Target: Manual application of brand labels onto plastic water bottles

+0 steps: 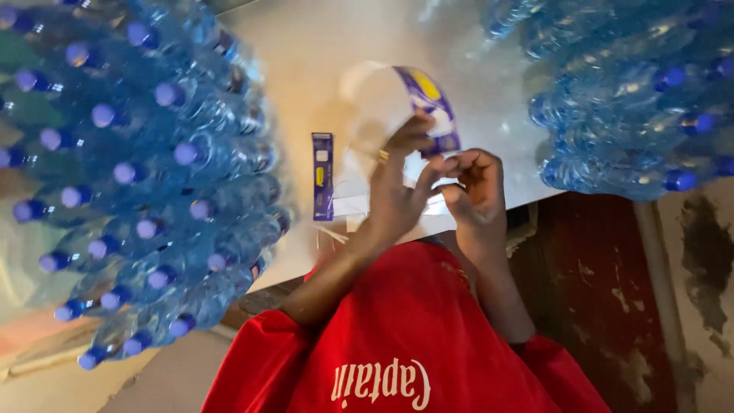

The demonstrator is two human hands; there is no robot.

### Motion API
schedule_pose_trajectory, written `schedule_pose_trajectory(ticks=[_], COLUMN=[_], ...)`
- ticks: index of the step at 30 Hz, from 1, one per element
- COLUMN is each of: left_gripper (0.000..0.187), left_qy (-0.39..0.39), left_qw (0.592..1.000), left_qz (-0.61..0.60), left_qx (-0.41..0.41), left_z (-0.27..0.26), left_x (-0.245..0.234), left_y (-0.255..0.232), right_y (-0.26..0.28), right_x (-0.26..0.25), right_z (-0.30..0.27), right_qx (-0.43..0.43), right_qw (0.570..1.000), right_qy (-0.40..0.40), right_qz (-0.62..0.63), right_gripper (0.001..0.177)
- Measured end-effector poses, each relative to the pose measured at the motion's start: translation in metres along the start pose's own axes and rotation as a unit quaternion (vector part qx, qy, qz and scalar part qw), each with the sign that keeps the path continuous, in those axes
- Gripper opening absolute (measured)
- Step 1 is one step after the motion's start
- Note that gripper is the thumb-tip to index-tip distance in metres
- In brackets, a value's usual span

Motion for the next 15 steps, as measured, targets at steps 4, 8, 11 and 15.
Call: schedule_pose_trajectory(ticks=[4, 8, 11, 15], left_gripper=[0.05, 0.069, 0.078, 0.094], left_qy=[0.124, 0.26, 0.22, 0.204], left_qw=[0.991, 0.954, 0.961, 0.967], left_qz=[0.047, 0.058, 0.056, 0.083], left_qx=[0.019, -0.138, -0.158, -0.13], left_z=[-0.002, 0.005, 0.048, 0.152], left_x=[0.057, 0.084, 0.125, 0.193], left_y=[0.01, 0.072, 0.198, 0.321], right_y=[0.0, -0.01, 0.011, 0.023], right_x=[-0.032, -0.095, -0.118, -0.132], right_z=[0.01, -0.013, -0.029, -0.041], right_qx=[-0.037, -0.091, -0.05, 0.019], right_qw=[0.985, 0.942, 0.913, 0.921], right_qy=[-0.167, -0.298, -0.319, -0.286], right_qz=[-0.036, -0.128, -0.251, -0.263], right_gripper=[0.046, 0.039, 0.032, 0.046])
Point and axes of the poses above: each hand's wrist, its own z-axis towards the middle knuckle, its own x-axis out of the palm, y = z × x, the point moved 4 cm from there along z, towards the middle knuckle, and after that the axes turned 13 degrees about y, right-handed, at the moved point
